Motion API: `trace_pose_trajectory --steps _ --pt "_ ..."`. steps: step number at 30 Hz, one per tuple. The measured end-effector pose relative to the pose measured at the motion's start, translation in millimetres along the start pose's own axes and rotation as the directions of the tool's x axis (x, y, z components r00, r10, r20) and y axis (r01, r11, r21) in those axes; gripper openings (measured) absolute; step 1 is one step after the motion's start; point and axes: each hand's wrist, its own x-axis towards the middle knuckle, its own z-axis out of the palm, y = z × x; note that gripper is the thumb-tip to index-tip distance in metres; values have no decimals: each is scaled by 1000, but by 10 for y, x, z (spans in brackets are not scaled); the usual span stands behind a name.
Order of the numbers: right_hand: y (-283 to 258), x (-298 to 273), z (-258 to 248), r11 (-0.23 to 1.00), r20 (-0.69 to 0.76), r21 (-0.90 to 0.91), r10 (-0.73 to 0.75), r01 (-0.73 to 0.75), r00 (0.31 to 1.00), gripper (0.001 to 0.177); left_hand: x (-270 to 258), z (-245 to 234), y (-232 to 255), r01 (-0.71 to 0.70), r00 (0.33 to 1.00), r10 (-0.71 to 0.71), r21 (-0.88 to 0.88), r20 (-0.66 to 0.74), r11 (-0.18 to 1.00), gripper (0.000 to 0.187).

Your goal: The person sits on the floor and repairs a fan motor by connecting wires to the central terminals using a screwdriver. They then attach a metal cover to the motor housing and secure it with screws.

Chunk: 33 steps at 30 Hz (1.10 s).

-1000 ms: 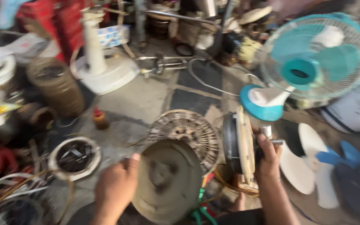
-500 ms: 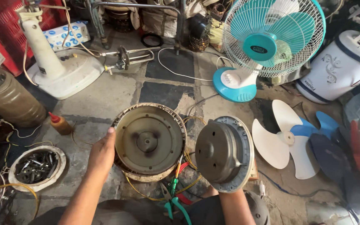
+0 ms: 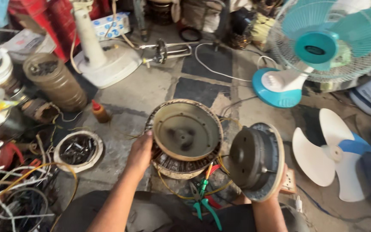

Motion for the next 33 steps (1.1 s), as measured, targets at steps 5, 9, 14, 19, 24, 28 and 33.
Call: trace_pose_trajectory --steps 5,9,14,19,24,28,33 --pt "37 -28 243 998 76 -57 -18 23 997 65 99 -1 -28 -168 985 167 28 42 985 49" --pt "48 7 208 988 96 -152 -18 33 995 65 106 31 89 -311 950 310 31 34 950 42" --pt "30 59 166 954 59 -278 -97 110 994 56 13 101 190 -275 961 273 -94 -37 957 35" --pt "-310 -287 954 845 185 -471 -185 252 965 54 25 108 230 325 946 -293 -367 142 872 47" --pt "-213 -301 1893 679 444 -530 -287 508 849 59 66 212 261 252 963 -221 -218 156 943 55" --pt "-23 -136 2196 503 430 -703 -262 503 864 60 31 213 236 136 977 -99 -192 190 972 56" --pt "321 -28 2238 461 423 -741 -246 489 872 53 76 261 243 25 988 11 -226 154 974 53"
